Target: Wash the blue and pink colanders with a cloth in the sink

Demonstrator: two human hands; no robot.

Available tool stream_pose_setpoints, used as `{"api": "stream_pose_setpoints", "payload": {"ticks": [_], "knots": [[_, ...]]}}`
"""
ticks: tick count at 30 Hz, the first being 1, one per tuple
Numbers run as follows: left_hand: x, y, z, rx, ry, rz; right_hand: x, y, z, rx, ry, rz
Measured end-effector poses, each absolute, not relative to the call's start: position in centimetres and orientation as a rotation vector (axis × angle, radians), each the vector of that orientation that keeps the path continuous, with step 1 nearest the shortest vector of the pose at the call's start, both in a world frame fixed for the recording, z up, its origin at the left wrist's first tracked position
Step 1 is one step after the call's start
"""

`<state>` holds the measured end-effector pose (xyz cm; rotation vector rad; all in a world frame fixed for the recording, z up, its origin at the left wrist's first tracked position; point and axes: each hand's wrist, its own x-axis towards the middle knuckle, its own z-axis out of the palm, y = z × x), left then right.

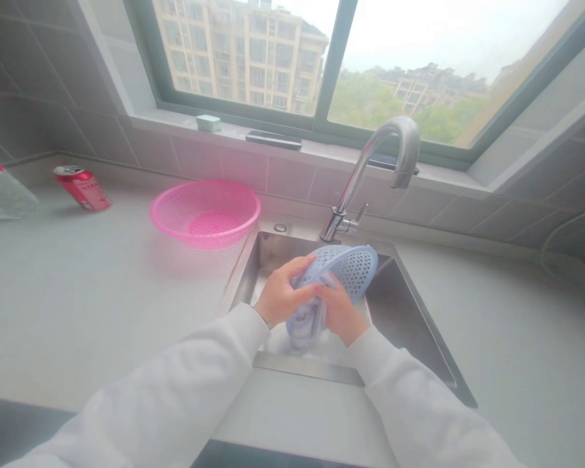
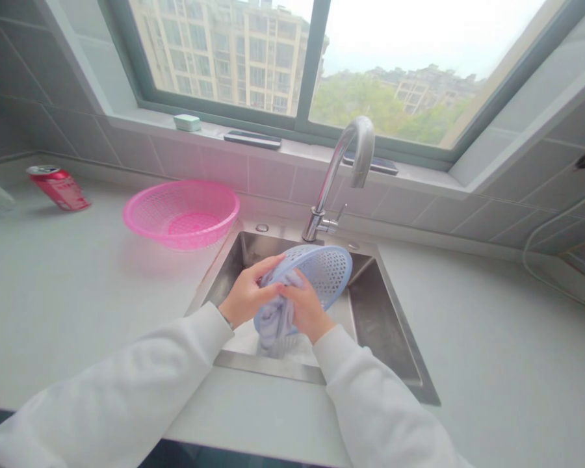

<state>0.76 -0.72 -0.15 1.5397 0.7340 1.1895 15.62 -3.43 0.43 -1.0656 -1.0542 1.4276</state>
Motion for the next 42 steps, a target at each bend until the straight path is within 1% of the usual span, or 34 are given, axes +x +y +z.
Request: {"api": "stream_pose_setpoints", "payload": {"ticks": [2,3,6,9,11,16,20,23,26,30,35,39,42], "knots": [[0.8,-0.8,-0.2,1.48,0.717,1.197,15.1,-3.3,1.0,-0.988,-0.936,1.439],[0.8,-0.7,-0.2,1.433,0.72,1.204,14.9,-3.3,1.2,-1.009,-0.966,1.43],[0.5,-0.4,-0.5,1.265,0.736,1.248,14.6,-3.3,1.2,-1.26,-1.384,1.357],[0.1,0.1,-0.7,1.176,0.75,1.275,14.9,-3.4,0.7,-1.548,-1.902,1.195],[-0.1,0.3,-0.7,1.17,0.758,1.273,15.4,-3.4,0.4,-1.644,-2.06,1.114],[-0.4,1.0,-0.7,1.187,0.826,1.262,16.6,-3.4,0.3,-1.587,-2.077,1.201],[-0.4,1.2,-0.9,1.198,0.87,1.239,16.2,-3.7,-0.1,-1.581,-2.126,1.148],[0.1,0.9,-1.2,1.268,0.861,1.205,15.6,-3.6,-0.1,-1.481,-1.974,1.203],[0.5,0.3,-1.3,1.337,0.84,1.192,15.0,-3.5,0.3,-1.301,-1.646,1.301],[-0.1,0.3,-1.1,1.374,0.694,1.247,15.0,-3.4,1.1,-1.047,-1.169,1.475],[-1.4,0.5,-1.1,1.597,0.613,1.105,16.9,-3.1,1.5,-0.896,-0.75,1.516],[-0.5,-0.3,-1.0,1.7,0.632,0.977,17.8,-2.9,1.4,-0.909,-0.636,1.553],[0.2,-0.7,-0.8,1.686,0.622,1.113,16.8,-3.2,1.5,-0.938,-0.845,1.536]]}}
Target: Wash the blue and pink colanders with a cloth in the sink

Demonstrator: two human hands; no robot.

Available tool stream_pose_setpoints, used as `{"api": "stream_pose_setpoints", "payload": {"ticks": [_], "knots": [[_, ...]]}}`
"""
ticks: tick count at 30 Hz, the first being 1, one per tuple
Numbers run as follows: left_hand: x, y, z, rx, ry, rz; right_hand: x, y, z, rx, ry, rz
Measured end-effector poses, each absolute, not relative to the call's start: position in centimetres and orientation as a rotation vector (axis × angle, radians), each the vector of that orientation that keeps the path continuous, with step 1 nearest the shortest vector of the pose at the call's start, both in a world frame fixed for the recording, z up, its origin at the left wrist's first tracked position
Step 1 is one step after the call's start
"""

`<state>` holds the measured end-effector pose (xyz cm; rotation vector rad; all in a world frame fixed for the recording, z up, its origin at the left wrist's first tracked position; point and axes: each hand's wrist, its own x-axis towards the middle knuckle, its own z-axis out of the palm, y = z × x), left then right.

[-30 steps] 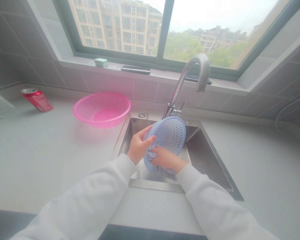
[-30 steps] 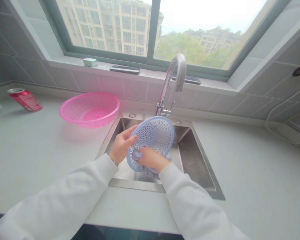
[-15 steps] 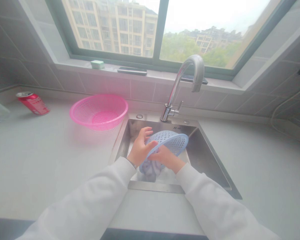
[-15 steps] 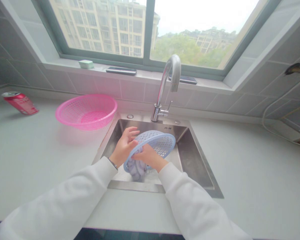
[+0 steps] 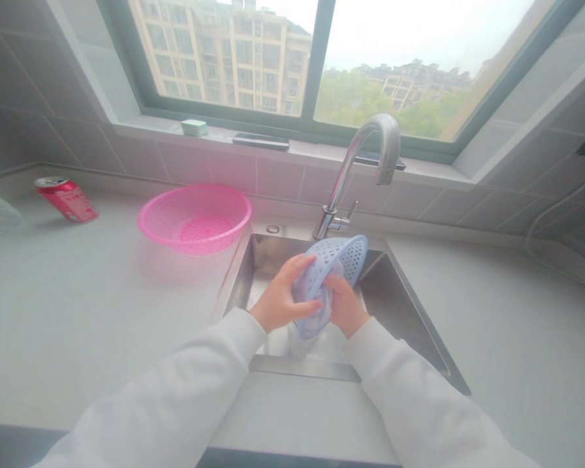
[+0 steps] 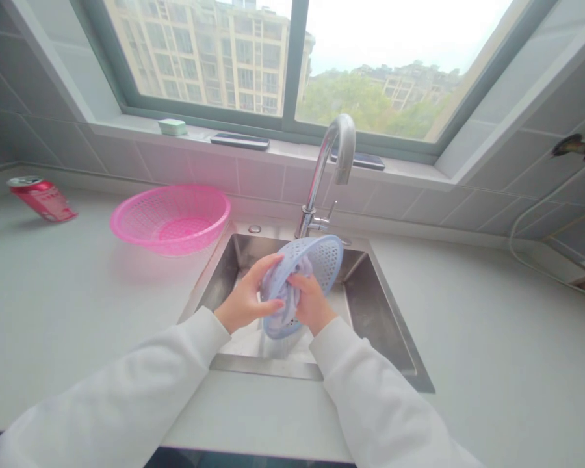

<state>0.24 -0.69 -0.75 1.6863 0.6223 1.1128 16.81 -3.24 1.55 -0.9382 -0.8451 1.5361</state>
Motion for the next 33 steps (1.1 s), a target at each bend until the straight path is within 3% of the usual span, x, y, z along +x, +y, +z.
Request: {"api": "stream_pose_setpoints", "payload": {"ticks": [8,12,16,20,27,29,33], "knots": [[-1.4,0.8,-0.7,1.453,0.743,1.231,15.9,-3.9,1.3,-1.448,-1.907,1.441],[-0.7,0.4,-0.5,1.529,0.722,1.17,16.2,-3.8,1.3,-1.174,-1.422,1.562],[0.4,-0.5,-0.4,1.534,0.645,1.106,15.6,-3.9,1.8,-0.959,-0.952,1.441],[0.5,-0.2,-0.5,1.413,0.678,1.229,15.0,-3.8,2.0,-1.056,-1.104,1.421],[-0.7,1.2,-0.7,1.214,0.776,1.273,15.8,-3.7,1.2,-1.6,-2.05,1.382],[-0.5,1.1,-0.7,1.263,0.782,1.259,16.0,-3.8,1.1,-1.517,-1.959,1.438],[0.3,0.1,-0.6,1.476,0.778,1.176,15.9,-3.7,1.3,-1.06,-1.266,1.533]]}}
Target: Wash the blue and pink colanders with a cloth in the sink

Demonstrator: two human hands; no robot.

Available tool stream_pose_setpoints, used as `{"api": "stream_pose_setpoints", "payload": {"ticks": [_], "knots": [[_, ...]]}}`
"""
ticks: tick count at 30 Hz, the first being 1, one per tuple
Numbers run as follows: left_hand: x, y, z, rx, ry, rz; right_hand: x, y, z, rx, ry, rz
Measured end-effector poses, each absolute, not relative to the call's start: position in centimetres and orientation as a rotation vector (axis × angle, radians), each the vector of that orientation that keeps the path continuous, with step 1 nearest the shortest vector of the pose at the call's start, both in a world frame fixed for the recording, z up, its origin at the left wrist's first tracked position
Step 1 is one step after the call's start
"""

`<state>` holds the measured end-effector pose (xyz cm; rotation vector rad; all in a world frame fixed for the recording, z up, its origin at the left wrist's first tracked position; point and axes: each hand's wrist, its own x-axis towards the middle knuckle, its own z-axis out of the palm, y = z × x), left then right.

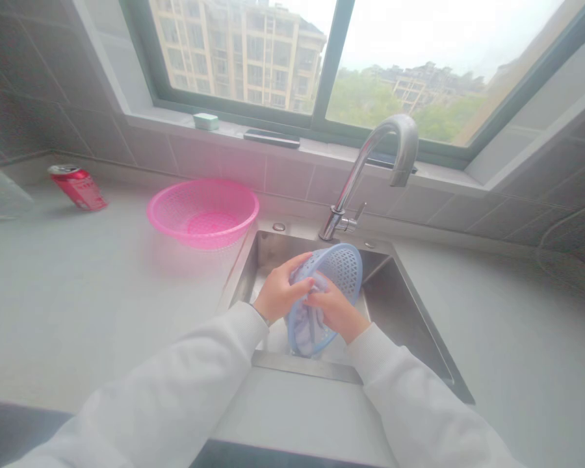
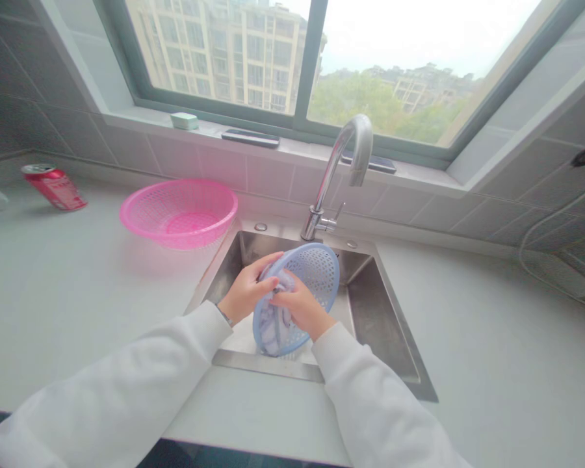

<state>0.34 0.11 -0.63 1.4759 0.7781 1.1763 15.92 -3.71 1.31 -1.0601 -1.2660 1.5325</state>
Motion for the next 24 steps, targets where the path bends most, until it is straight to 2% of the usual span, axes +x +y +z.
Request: {"api": "stream_pose_setpoints", "payload": {"ticks": [3,6,10,14,17,22,24], "knots": [[0.8,-0.5,-0.4,1.572,0.764,1.168,15.6,-3.4,1.4,-0.943,-0.976,1.479],[0.8,-0.4,-0.2,1.484,0.775,1.241,15.3,-3.3,1.4,-1.007,-1.075,1.492],[0.3,0.6,-0.1,1.153,0.74,1.282,15.3,-3.5,1.6,-1.307,-1.668,1.552],[0.0,0.9,0.0,1.051,0.754,1.214,15.9,-3.9,1.4,-1.578,-2.147,1.425],[0.4,0.5,-0.1,1.148,0.773,1.23,16.0,-3.9,1.1,-1.458,-1.943,1.481],[1.2,-0.5,-0.6,1.398,0.77,1.243,15.3,-3.5,1.2,-0.984,-1.118,1.496],[1.3,-0.5,-0.6,1.371,0.755,1.257,15.2,-3.3,1.5,-0.941,-1.051,1.486]]}}
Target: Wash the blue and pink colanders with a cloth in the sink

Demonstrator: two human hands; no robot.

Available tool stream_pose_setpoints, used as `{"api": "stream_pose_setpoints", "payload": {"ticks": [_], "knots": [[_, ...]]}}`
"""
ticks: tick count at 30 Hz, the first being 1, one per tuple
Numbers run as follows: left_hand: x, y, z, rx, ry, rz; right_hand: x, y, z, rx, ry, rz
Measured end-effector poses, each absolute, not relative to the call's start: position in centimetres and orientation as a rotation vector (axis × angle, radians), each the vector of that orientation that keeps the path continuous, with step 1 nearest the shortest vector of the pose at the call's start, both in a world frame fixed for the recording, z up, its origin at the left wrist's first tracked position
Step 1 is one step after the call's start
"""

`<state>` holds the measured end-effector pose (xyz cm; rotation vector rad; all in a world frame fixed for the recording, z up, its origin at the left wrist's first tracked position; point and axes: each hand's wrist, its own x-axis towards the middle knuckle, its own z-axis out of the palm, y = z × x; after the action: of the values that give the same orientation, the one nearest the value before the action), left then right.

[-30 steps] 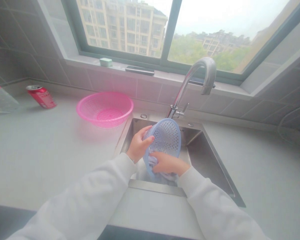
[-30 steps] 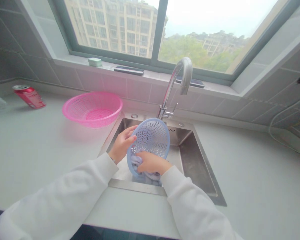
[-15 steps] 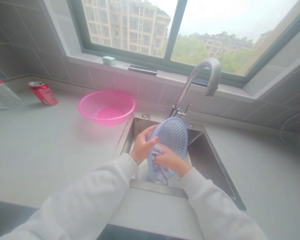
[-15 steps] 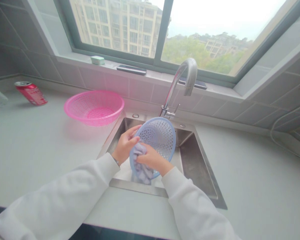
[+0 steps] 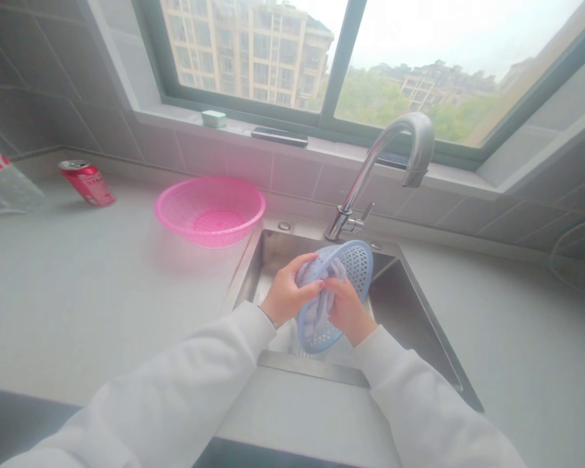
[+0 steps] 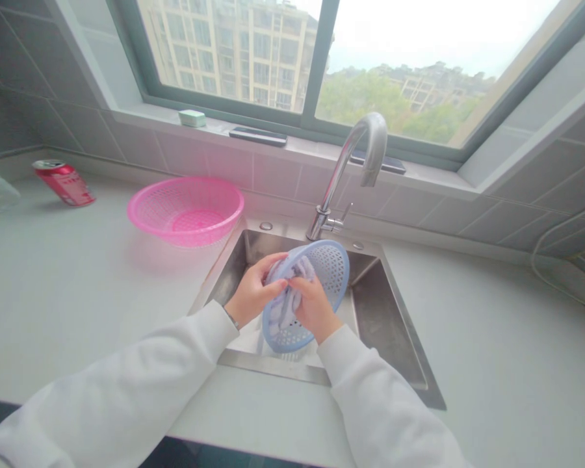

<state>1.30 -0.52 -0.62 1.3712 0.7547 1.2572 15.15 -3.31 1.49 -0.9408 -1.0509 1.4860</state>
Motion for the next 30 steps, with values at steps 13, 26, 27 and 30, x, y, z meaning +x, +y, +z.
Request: {"api": "stream_pose_setpoints", "payload": {"ticks": [13,26,27,30], "knots": [[0.4,0.4,-0.2,1.073,0.697,1.093,15.5,-3.9,0.9,-1.387,-1.764,1.433],[-1.3,1.0,-0.7,1.394,0.647,1.113,15.9,-3.0,1.4,-0.895,-0.798,1.436],[-1.4,1.0,-0.9,1.425,0.634,1.12,16.1,-2.8,1.3,-0.889,-0.771,1.416],[-1.4,0.7,-1.3,1.573,0.614,1.046,16.9,-2.5,0.7,-0.892,-0.685,1.431]]}}
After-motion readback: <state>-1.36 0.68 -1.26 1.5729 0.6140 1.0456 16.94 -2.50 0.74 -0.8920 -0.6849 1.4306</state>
